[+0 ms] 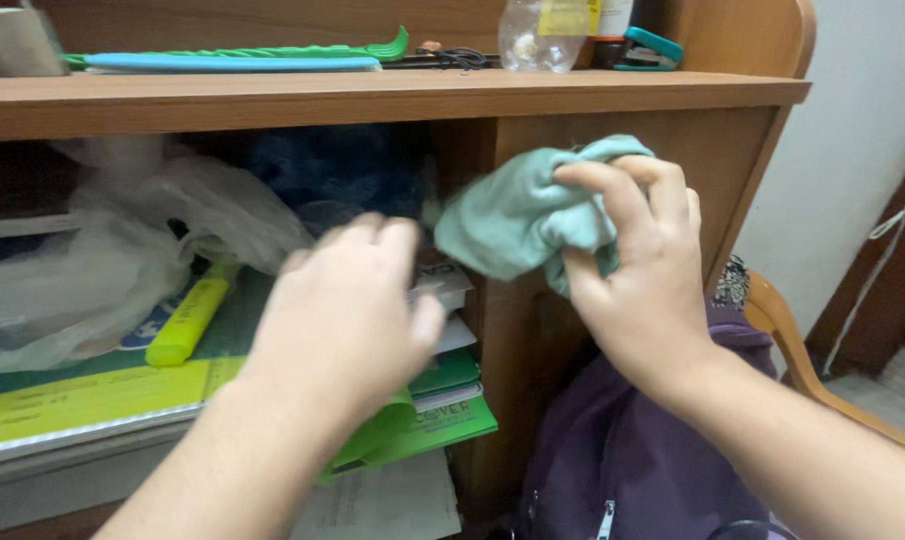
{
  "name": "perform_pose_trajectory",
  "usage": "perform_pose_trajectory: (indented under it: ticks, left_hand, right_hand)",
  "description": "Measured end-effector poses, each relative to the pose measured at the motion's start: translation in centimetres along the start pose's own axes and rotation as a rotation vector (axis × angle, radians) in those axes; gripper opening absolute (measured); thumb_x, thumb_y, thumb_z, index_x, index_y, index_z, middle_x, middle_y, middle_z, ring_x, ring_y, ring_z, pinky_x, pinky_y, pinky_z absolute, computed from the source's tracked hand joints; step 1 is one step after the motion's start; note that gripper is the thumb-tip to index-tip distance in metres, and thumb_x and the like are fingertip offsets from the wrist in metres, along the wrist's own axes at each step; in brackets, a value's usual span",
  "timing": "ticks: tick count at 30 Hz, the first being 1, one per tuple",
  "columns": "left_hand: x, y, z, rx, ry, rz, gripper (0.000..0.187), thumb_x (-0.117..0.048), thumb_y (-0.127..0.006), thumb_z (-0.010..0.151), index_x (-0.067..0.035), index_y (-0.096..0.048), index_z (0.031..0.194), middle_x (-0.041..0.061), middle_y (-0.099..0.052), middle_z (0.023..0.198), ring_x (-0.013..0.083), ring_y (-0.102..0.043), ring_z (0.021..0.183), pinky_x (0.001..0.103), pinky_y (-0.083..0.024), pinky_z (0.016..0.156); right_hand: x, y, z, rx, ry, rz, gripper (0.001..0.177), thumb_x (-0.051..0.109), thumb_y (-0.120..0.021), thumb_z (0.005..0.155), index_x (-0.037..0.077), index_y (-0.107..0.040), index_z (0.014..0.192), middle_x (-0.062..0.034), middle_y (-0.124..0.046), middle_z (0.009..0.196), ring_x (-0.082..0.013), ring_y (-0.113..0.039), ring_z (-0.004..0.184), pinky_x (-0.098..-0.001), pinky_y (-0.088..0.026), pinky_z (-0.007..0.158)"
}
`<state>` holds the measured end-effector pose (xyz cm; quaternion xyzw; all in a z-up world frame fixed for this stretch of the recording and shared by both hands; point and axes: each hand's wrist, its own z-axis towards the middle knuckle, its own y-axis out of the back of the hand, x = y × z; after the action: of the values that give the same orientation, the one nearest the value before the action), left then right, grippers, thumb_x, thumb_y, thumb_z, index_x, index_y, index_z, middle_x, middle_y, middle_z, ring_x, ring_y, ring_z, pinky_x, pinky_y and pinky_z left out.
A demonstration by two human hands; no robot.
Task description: The person wipes the glass door of a wooden cabinet with a cloth, then moves to a wooden desk to clean the top surface and side edges. The person shifts a pot and bananas on the desk to reach underneath them, continuing to wipe the desk and the interior of a lower cabinet.
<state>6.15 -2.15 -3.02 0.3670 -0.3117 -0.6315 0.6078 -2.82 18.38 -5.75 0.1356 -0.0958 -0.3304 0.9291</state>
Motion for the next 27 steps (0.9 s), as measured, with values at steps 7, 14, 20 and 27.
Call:
perform_pose_trajectory:
  ticks: [7, 14, 20, 27]
  left_hand:
    - [-2.1, -2.2, 1.0, -0.458, -0.571, 0.117, 0.07, -0.026, -0.07, 0.075, -0.005, -0.054, 0.14, 0.013, -0.048, 0.147, 0.0286, -0.041, 0.141, 0.043, -0.036, 0.113]
    - [-1.3, -0.5, 5.4, -0.564, -0.503, 0.322, 0.101, -0.047, -0.076, 0.074, -0.013, -0.035, 0.16, 0.014, -0.032, 0.164, 0.0292, -0.019, 0.155, 0.044, -0.012, 0.127]
    - [-0.6, 0.0, 5.4, -0.492, -0.418, 0.327, 0.116, -0.055, -0.081, 0.074, -0.002, -0.025, 0.162, 0.015, -0.033, 0.163, 0.0302, -0.02, 0.156, 0.046, -0.007, 0.129]
    - [-1.8, -0.4, 5.7, -0.544, -0.445, 0.119, 0.116, -0.05, -0.091, 0.064, -0.002, -0.03, 0.15, 0.017, -0.038, 0.144, 0.0353, -0.027, 0.142, 0.052, -0.009, 0.123]
  right_hand:
    - [-2.5, -0.8, -2.6, 0.194, 0.08, -0.032, 0.044, 0.003, -0.075, 0.068, 0.017, -0.076, 0.109, -0.0113, -0.063, 0.118, -0.0364, -0.055, 0.109, -0.0447, -0.05, 0.095]
    - [-8.5, 1.1, -3.8, 0.296, 0.162, -0.037, 0.051, -0.004, -0.07, 0.064, 0.012, -0.074, 0.112, -0.0132, -0.064, 0.117, -0.0358, -0.057, 0.112, -0.0444, -0.049, 0.098]
    - [-16.1, 1.2, -2.9, -0.146, -0.413, -0.059, 0.042, 0.003, -0.065, 0.092, 0.006, -0.063, 0.134, -0.0192, -0.062, 0.13, -0.0355, -0.06, 0.121, -0.0453, -0.047, 0.105]
    - [-13.5, -2.1, -0.9, -0.24, -0.489, 0.288, 0.049, -0.004, -0.049, 0.091, 0.007, -0.056, 0.138, -0.0154, -0.06, 0.144, -0.0288, -0.055, 0.138, -0.0403, -0.037, 0.119]
